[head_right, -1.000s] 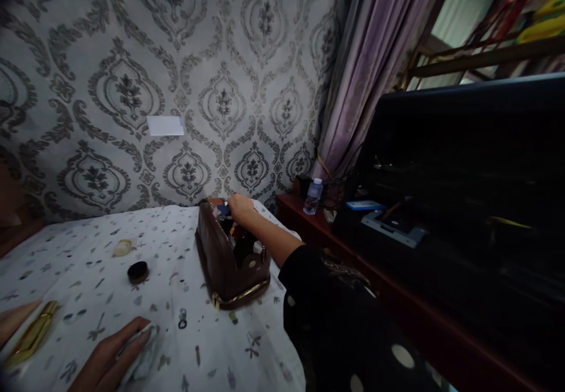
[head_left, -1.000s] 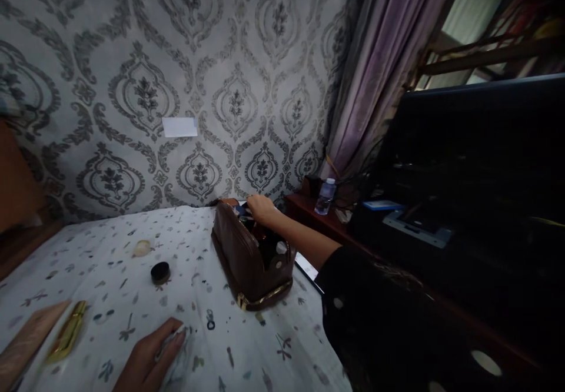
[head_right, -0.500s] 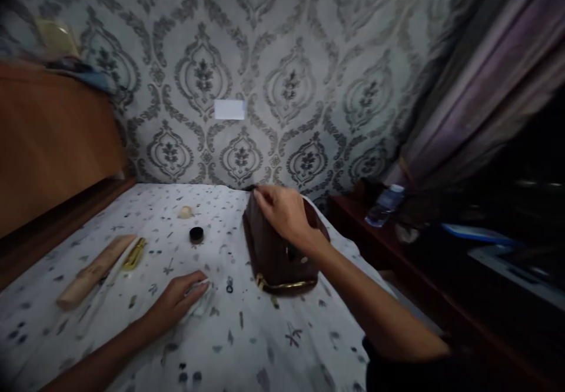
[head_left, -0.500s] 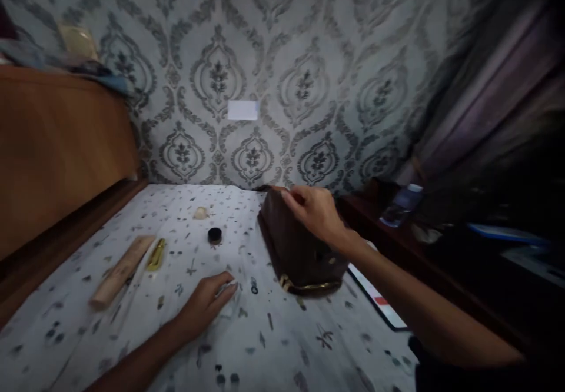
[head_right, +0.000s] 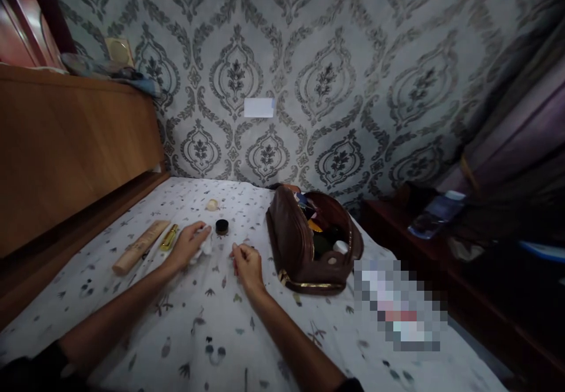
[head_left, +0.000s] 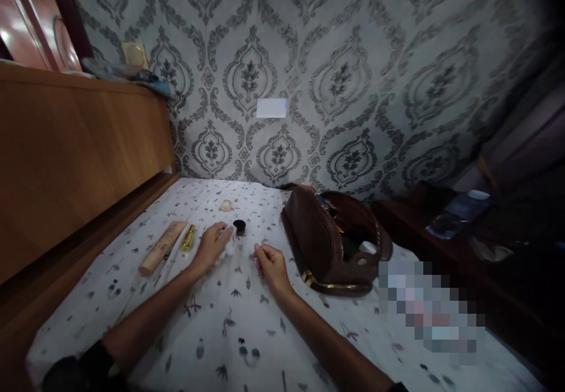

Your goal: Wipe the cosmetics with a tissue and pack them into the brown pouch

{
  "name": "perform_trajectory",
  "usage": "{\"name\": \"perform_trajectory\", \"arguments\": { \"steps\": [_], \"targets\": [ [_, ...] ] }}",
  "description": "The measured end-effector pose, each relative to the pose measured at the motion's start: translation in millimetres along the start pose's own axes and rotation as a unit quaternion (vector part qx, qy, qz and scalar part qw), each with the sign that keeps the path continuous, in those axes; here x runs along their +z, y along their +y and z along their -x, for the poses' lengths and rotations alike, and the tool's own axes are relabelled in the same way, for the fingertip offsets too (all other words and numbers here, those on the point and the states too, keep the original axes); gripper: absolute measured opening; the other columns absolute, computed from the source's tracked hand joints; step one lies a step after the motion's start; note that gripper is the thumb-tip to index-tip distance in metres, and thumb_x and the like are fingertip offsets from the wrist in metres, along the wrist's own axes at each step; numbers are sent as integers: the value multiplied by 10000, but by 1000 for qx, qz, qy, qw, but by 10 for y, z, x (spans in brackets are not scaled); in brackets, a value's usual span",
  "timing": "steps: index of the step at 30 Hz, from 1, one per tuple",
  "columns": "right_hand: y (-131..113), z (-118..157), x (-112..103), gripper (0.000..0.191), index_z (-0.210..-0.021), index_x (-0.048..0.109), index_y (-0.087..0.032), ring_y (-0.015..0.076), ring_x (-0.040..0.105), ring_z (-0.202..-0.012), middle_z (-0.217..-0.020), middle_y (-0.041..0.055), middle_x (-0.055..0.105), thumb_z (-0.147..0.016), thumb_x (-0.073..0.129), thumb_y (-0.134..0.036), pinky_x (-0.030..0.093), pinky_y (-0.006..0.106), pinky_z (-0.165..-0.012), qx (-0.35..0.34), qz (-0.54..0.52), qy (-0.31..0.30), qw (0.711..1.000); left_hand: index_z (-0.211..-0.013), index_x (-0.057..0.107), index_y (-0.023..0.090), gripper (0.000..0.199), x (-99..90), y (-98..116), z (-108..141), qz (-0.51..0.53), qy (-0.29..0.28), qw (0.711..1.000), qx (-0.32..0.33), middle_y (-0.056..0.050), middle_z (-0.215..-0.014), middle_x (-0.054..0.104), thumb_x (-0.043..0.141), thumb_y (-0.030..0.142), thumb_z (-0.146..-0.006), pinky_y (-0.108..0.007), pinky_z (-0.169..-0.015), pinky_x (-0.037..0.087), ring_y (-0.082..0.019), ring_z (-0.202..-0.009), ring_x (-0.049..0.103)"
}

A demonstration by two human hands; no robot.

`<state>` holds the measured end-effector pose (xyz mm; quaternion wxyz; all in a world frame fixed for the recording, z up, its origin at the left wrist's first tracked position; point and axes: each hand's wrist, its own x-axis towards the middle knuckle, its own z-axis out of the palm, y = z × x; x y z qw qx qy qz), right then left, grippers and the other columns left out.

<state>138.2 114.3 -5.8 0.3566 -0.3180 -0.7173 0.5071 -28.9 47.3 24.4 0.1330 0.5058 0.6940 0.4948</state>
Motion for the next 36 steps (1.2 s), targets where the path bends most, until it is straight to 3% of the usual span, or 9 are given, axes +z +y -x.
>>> {"name": "perform_trajectory", "arguments": {
  "steps": [3, 8, 11, 16, 22, 27, 30, 32, 36],
  "targets": [
    [62, 64, 29, 473, -632, 525, -199, 99, 394, -389, -482, -44, 426, -824, 466, -627, 288, 224, -388, -5, -6, -11, 1000, -832, 591, 156, 335, -102, -121, -494, -47, 45, 997, -40, 26, -694, 551, 442, 431, -954, -240, -596, 437, -130, -645, 545],
    [47, 109, 11, 412, -629, 547, -192, 101, 400, -401, -493, -42, 435, -853, 485, -532, 297, 230, -410, -19, 10, -25, 999, -1103, 609, 134, 291, -60, -259, -1249, -152, 65, 982, -96, -66, -1062, 642, 573, 375, -942, -378, -798, 550, -183, -910, 637],
    [23, 115, 1, 387, -616, 545, -188, 106, 420, -432, -509, -33, 457, -863, 482, -478, 311, 233, -446, -34, 29, -27, 999, -1186, 589, 152, 321, 53, -305, -1474, -206, 40, 972, -103, -90, -1176, 620, 582, 357, -939, -422, -865, 545, -212, -1015, 629],
    [13, 116, -4, 378, -557, 512, -185, 115, 434, -511, -510, -24, 461, -860, 486, -409, 308, 232, -506, -57, 58, -19, 997, -1200, 583, 152, 330, 162, -376, -1555, -269, -41, 958, -87, -93, -1189, 617, 584, 353, -939, -429, -870, 546, -216, -1022, 629],
    [35, 101, -12, 359, -578, 518, -184, 112, 430, -505, -509, -28, 462, -868, 472, -390, 308, 228, -502, -61, 67, -25, 996, -1217, 573, 155, 343, 84, -425, -1436, -305, -121, 944, -46, -94, -1197, 612, 594, 344, -932, -433, -872, 545, -218, -1024, 626],
    [38, 111, -13, 364, -563, 502, -187, 112, 408, -501, -487, -35, 432, -870, 467, -379, 299, 228, -494, -73, 76, -27, 994, -1113, 613, 147, 267, -101, -366, -1186, -296, -136, 946, -5, -79, -1129, 631, 599, 339, -928, -413, -862, 534, -199, -985, 625],
    [11, 134, -16, 348, -576, 530, -181, 113, 423, -521, -508, -31, 452, -864, 492, -373, 315, 223, -505, -82, 78, -28, 993, -982, 620, 142, 195, -234, -272, -890, -269, -117, 956, 19, -33, -949, 647, 605, 318, -898, -338, -793, 508, -177, -863, 611],
    [-19, 152, -20, 303, -687, 616, -172, 120, 474, -547, -570, -18, 531, -876, 496, -376, 358, 223, -532, -86, 75, -32, 993, -959, 606, 157, 191, -282, -190, -606, -244, -102, 964, 35, -3, -872, 640, 580, 324, -871, -283, -726, 476, -176, -800, 588],
    [-66, 174, -28, 344, -981, 680, -152, 139, 587, -615, -774, 33, 667, -930, 435, -387, 445, 247, -623, -87, 68, -55, 992, -1099, 554, 190, 304, -234, -18, 62, -197, -93, 974, 64, -15, -991, 649, 549, 372, -855, -267, -722, 450, -187, -832, 588]
  ]
}}
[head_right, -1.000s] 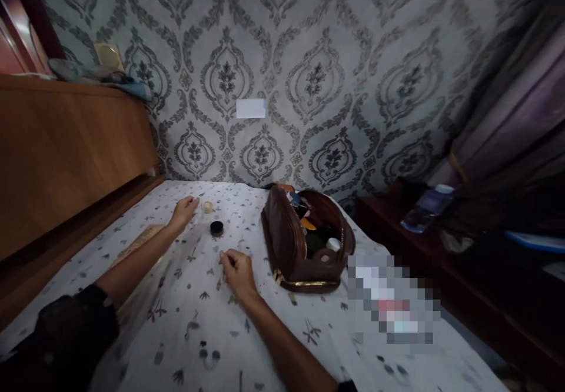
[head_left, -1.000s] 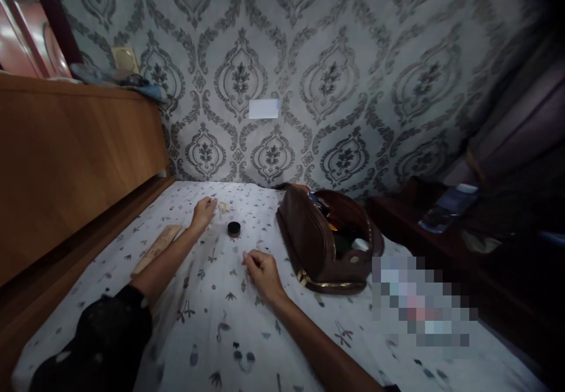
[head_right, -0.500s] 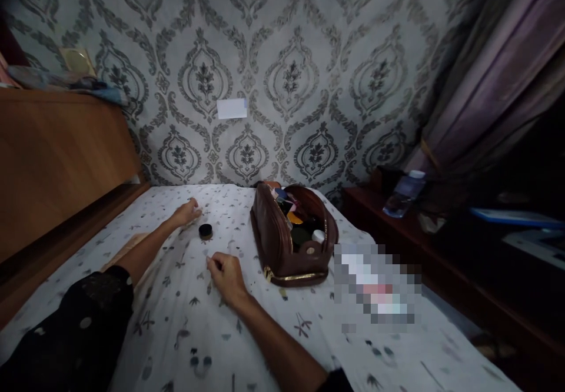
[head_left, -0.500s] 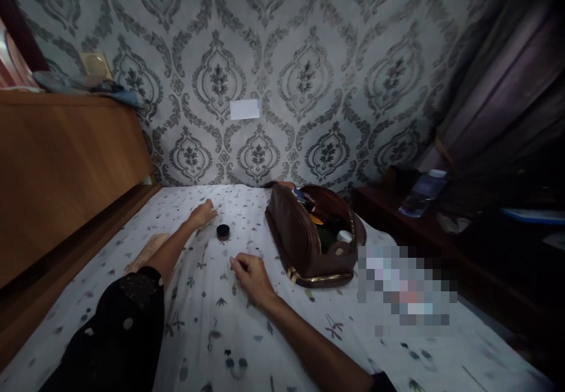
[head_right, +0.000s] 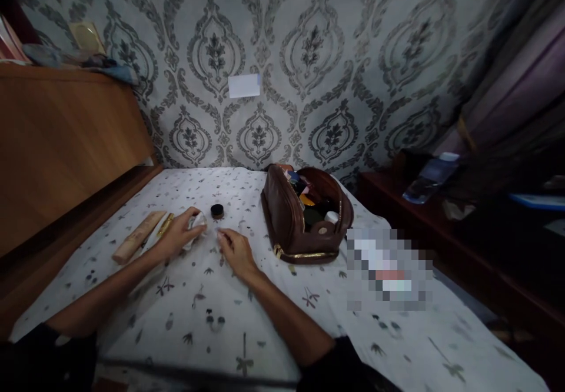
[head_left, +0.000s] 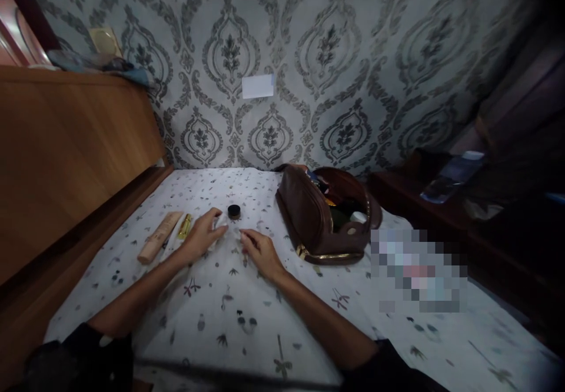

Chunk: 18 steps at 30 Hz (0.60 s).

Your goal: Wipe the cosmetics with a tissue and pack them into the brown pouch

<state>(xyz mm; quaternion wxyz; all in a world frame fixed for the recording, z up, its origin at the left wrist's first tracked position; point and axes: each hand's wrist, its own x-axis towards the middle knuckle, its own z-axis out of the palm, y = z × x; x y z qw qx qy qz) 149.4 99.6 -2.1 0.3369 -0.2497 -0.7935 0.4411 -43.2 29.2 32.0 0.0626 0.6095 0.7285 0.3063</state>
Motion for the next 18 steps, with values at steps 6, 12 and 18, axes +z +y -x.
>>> {"name": "perform_trajectory", "arguments": {
  "steps": [6, 12, 18],
  "targets": [
    [-15, 32, -13, 356, -862, 716, -154, 138, 572, -627, -701, 12, 656, -930, 480, -411, 422, 229, -604, -6, 9, -66, 998, -1020, 605, 204, 279, 72, 291, 552, 109, -37, 993, 31, -21, -911, 679, 538, 436, -880, -283, -760, 456, -200, -829, 601],
    [-93, 87, -39, 299, -978, 743, -172, 143, 600, -731, -869, 34, 729, -877, 613, -422, 418, 235, -658, -18, 37, -124, 991, -877, 612, 178, 272, -2, 267, 603, 219, -21, 975, 2, -3, -830, 631, 543, 441, -872, -247, -743, 456, -178, -832, 585],
    [-136, 120, 1, 381, -1041, 732, -181, 128, 574, -708, -884, 27, 691, -755, 772, -430, 399, 239, -661, -27, 105, -143, 984, -838, 577, 174, 331, 42, 191, 627, 322, -27, 943, -82, 24, -709, 581, 592, 504, -824, -224, -559, 418, -116, -580, 494]
  ]
}}
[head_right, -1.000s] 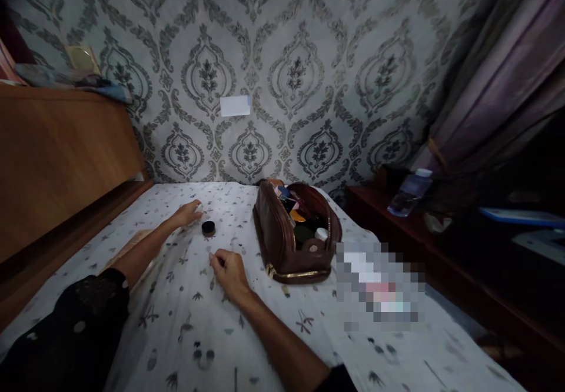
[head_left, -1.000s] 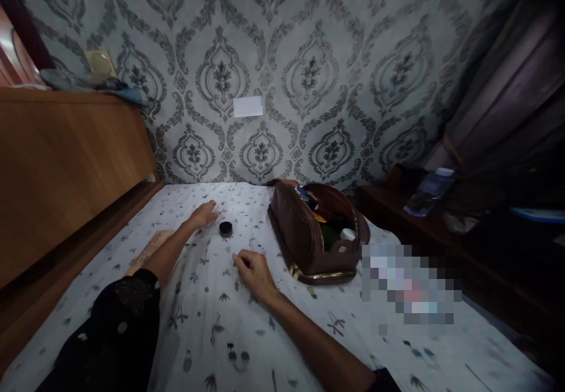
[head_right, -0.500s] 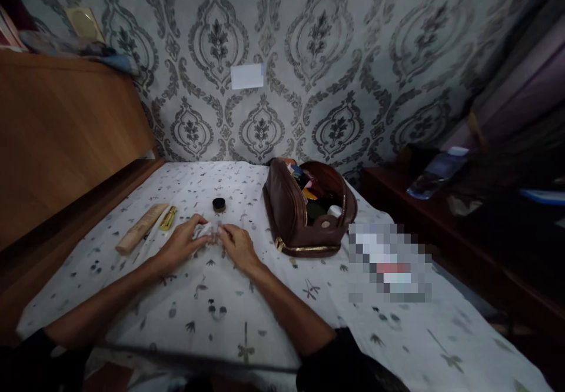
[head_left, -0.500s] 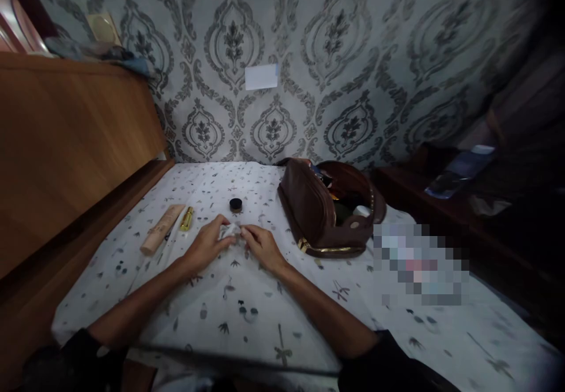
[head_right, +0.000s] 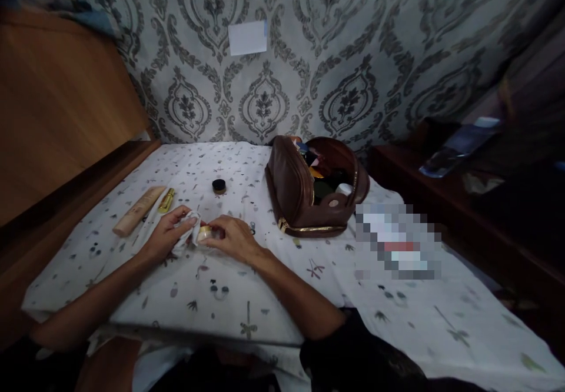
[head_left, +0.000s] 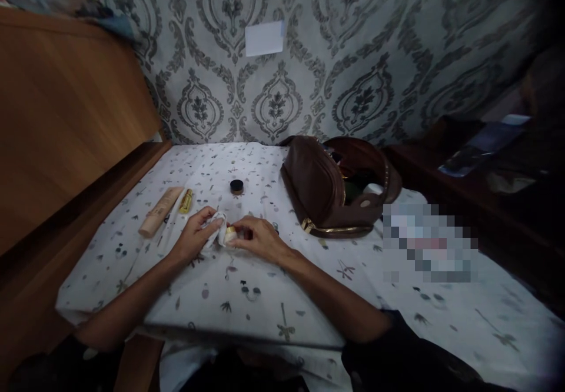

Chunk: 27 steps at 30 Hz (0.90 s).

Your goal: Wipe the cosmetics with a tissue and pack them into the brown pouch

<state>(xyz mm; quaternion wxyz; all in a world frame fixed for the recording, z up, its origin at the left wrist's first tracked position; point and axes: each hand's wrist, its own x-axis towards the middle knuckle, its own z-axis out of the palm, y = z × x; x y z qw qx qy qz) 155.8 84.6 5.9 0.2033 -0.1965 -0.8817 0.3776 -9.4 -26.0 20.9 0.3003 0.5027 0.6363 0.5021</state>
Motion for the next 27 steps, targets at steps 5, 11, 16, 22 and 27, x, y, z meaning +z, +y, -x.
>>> {"name": "perform_trajectory", "arguments": {
  "steps": [5, 11, 16, 22, 27],
  "targets": [
    [-24, 21, 26, 392, -1035, 724, -198, 130, 558, -724, -888, 11, 641, -720, 800, -418, 404, 246, -688, -18, 20, -10, 1000, -788, 608, 169, 326, -39, 63, 32, -6, -19, 1000, 3, 24, -712, 595, 652, 492, -787, -222, -601, 426, -122, -631, 521],
    [-63, 53, 61, 349, -1031, 686, -185, 119, 555, -755, -923, 2, 614, -695, 776, -152, 425, 226, -695, -59, -32, -48, 997, -786, 618, 160, 310, -101, 91, 26, 7, 7, 1000, -1, 22, -680, 598, 642, 469, -804, -223, -558, 408, -111, -567, 492],
    [-30, 44, 76, 277, -969, 657, -174, 114, 541, -725, -868, -6, 595, -713, 760, -151, 423, 224, -676, -61, -52, -38, 996, -814, 648, 164, 201, -77, 32, 44, -123, 33, 985, 115, -11, -783, 620, 617, 358, -854, -263, -734, 453, -163, -770, 574],
    [-13, 32, 66, 209, -773, 608, -163, 107, 505, -680, -766, -34, 526, -709, 800, -218, 382, 217, -628, -54, -58, -50, 996, -981, 684, 174, 160, -26, -61, 107, -208, -39, 945, 248, -51, -907, 594, 540, 225, -932, -264, -752, 476, -160, -858, 592],
    [-10, 31, 69, 215, -825, 635, -166, 108, 507, -685, -764, -37, 530, -695, 805, -190, 374, 221, -631, -47, -75, -51, 995, -1053, 684, 196, 185, -50, -8, 143, -223, -88, 930, 278, -64, -965, 583, 537, 202, -941, -292, -780, 481, -173, -908, 577]
  ]
}}
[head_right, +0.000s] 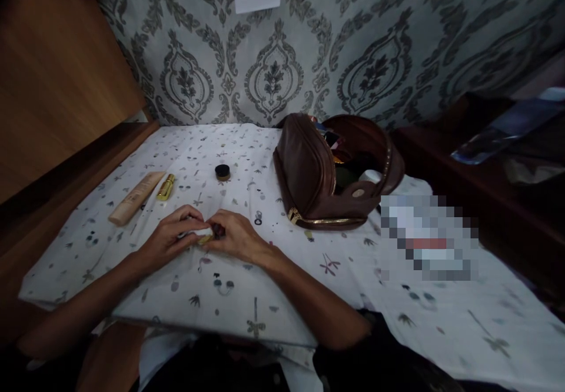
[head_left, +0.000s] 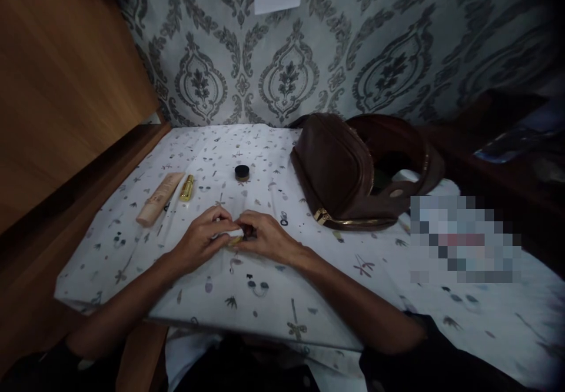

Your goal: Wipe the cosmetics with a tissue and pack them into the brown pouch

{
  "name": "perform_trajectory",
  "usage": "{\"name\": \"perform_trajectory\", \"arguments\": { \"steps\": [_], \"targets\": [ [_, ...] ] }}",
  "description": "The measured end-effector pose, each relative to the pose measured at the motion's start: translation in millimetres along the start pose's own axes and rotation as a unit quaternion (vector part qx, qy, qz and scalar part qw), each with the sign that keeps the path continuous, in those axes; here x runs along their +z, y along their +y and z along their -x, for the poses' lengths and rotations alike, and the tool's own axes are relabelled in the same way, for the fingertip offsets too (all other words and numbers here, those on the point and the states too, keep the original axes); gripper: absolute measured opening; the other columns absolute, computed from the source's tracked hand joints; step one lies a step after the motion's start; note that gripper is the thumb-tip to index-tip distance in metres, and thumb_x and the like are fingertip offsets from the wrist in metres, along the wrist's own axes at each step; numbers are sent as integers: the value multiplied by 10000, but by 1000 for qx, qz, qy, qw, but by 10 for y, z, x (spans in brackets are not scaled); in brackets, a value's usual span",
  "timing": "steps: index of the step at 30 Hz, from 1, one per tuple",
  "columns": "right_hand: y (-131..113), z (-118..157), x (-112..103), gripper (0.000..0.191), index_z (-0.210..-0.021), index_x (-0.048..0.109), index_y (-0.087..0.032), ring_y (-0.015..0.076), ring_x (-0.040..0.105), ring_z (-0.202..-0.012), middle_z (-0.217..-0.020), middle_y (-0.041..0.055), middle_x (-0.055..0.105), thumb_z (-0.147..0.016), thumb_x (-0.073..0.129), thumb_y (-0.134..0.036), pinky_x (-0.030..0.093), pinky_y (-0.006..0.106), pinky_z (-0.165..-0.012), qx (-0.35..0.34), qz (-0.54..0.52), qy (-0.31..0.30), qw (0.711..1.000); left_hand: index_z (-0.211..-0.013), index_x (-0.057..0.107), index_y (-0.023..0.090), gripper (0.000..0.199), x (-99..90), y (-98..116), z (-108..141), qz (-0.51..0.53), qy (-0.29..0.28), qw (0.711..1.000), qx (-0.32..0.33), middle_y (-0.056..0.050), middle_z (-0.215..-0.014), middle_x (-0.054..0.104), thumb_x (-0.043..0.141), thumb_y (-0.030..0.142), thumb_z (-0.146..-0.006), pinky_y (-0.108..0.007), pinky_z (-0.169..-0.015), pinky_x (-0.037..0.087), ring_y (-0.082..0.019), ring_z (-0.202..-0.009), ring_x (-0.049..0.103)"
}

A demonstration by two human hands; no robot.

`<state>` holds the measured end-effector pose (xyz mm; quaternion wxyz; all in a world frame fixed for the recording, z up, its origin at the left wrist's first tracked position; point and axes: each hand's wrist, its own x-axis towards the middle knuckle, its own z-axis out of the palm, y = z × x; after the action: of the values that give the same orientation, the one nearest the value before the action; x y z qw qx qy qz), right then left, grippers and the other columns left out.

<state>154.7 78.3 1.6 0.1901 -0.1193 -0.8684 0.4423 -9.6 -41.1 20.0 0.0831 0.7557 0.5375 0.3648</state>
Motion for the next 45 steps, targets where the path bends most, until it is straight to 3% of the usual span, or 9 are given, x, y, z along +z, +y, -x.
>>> {"name": "perform_trajectory", "arguments": {
  "steps": [6, 15, 20, 24, 31, 42, 45],
  "targets": [
    [5, -6, -3, 230, -887, 668, -169, 118, 533, -714, -799, -25, 569, -694, 791, -153, 401, 225, -642, 16, -20, -5, 1000, -1034, 704, 219, 177, -113, -38, 45, 57, -47, 997, 9, -52, -990, 547, 550, 233, -947, -271, -778, 475, -156, -919, 574],
    [4, 27, -1, 279, -948, 660, -181, 133, 562, -755, -808, -21, 613, -697, 781, -164, 435, 246, -692, 28, -56, -6, 998, -937, 632, 166, 150, -130, -126, 12, 63, 0, 990, -127, -22, -857, 627, 561, 296, -921, -257, -742, 455, -156, -814, 588],
    [-25, 44, 11, 308, -1004, 605, -192, 115, 533, -694, -751, -53, 569, -718, 712, -152, 417, 232, -650, 23, -72, -14, 997, -898, 634, 165, 196, -110, -91, -7, 110, 5, 978, -175, -19, -840, 639, 560, 347, -907, -255, -725, 458, -165, -809, 593],
    [-16, 37, 35, 280, -969, 594, -193, 96, 488, -639, -745, -54, 537, -708, 684, -148, 396, 218, -602, -3, -77, 16, 997, -881, 644, 159, 217, -117, -86, -13, 141, 2, 969, -200, -19, -822, 627, 569, 362, -902, -253, -706, 446, -163, -800, 585],
    [-38, 34, 33, 240, -905, 631, -176, 95, 500, -659, -808, -25, 532, -680, 701, -136, 407, 226, -617, -37, -27, 34, 998, -895, 673, 160, 196, -118, -100, -2, 120, 0, 980, -160, -31, -845, 635, 562, 321, -914, -278, -764, 444, -169, -825, 593],
    [-112, 21, 11, 154, -706, 596, -168, 96, 465, -634, -717, -39, 464, -681, 748, -172, 365, 220, -589, -16, 23, 14, 999, -1039, 699, 195, 199, -64, -19, 27, 67, 3, 996, -65, -55, -962, 576, 528, 245, -951, -297, -827, 472, -170, -925, 578],
    [-106, 23, 12, 133, -729, 608, -169, 97, 471, -633, -718, -37, 477, -696, 737, -171, 367, 217, -590, -12, 16, 14, 1000, -1087, 689, 208, 204, -55, 9, 36, 44, 0, 999, -26, -63, -1001, 561, 540, 228, -950, -292, -805, 484, -168, -937, 574]
  ]
}}
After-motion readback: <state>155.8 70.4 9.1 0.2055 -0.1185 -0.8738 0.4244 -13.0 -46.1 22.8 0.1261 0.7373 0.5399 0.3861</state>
